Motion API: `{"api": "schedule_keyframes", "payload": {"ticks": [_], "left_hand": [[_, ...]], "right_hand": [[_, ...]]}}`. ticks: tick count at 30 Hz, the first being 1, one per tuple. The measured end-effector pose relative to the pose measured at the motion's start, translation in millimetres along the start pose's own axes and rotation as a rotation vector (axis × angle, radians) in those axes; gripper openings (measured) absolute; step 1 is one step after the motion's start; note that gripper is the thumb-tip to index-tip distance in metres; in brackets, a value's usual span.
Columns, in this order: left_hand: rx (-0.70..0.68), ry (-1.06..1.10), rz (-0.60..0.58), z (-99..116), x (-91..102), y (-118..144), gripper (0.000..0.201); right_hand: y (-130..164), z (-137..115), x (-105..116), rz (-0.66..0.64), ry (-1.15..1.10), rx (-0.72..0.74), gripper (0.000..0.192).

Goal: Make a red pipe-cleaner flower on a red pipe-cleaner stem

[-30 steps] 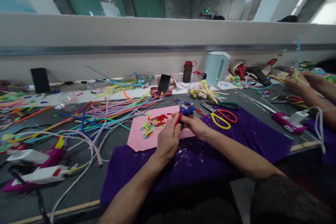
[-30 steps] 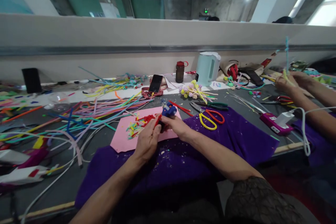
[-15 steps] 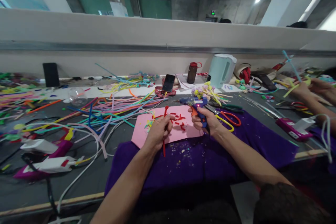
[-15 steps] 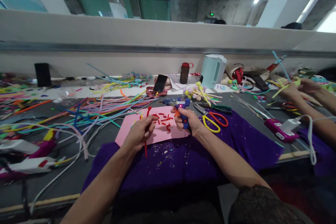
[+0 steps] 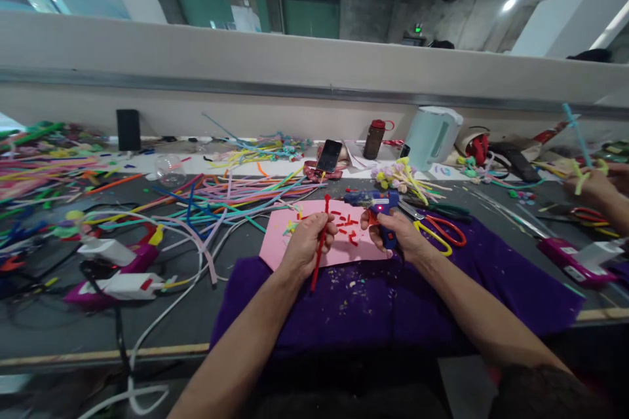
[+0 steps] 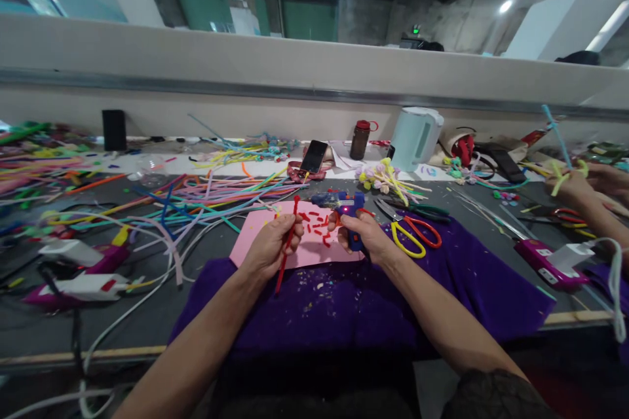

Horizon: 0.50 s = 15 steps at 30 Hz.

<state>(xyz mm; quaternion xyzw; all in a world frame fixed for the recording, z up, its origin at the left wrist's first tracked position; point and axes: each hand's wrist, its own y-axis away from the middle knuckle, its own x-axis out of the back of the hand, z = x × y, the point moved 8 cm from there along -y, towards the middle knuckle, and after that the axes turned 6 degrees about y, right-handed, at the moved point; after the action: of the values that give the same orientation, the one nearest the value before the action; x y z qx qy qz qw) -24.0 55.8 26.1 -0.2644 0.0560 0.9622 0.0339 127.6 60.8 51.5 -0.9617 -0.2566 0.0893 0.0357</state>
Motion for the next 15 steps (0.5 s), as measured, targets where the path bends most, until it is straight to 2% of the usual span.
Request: {"api": "schedule_keyframes", "payload": {"ticks": [7,12,15], "left_hand": [[-0.004,-0.039,0.021,0,4.4,-1,0.028],[-0.090,-0.191,0.074,5,10.8,0,0.029],[-0.074,-0.225,0.074,4,10.3,1,0.032]], "right_hand": [[6,-7,6,0.015,0.105,0.085,0.044],[16,-12,4,0.032,0.164,0.118,0.045],[20,-14,5,0.063,0.194,0.133,0.045]]}}
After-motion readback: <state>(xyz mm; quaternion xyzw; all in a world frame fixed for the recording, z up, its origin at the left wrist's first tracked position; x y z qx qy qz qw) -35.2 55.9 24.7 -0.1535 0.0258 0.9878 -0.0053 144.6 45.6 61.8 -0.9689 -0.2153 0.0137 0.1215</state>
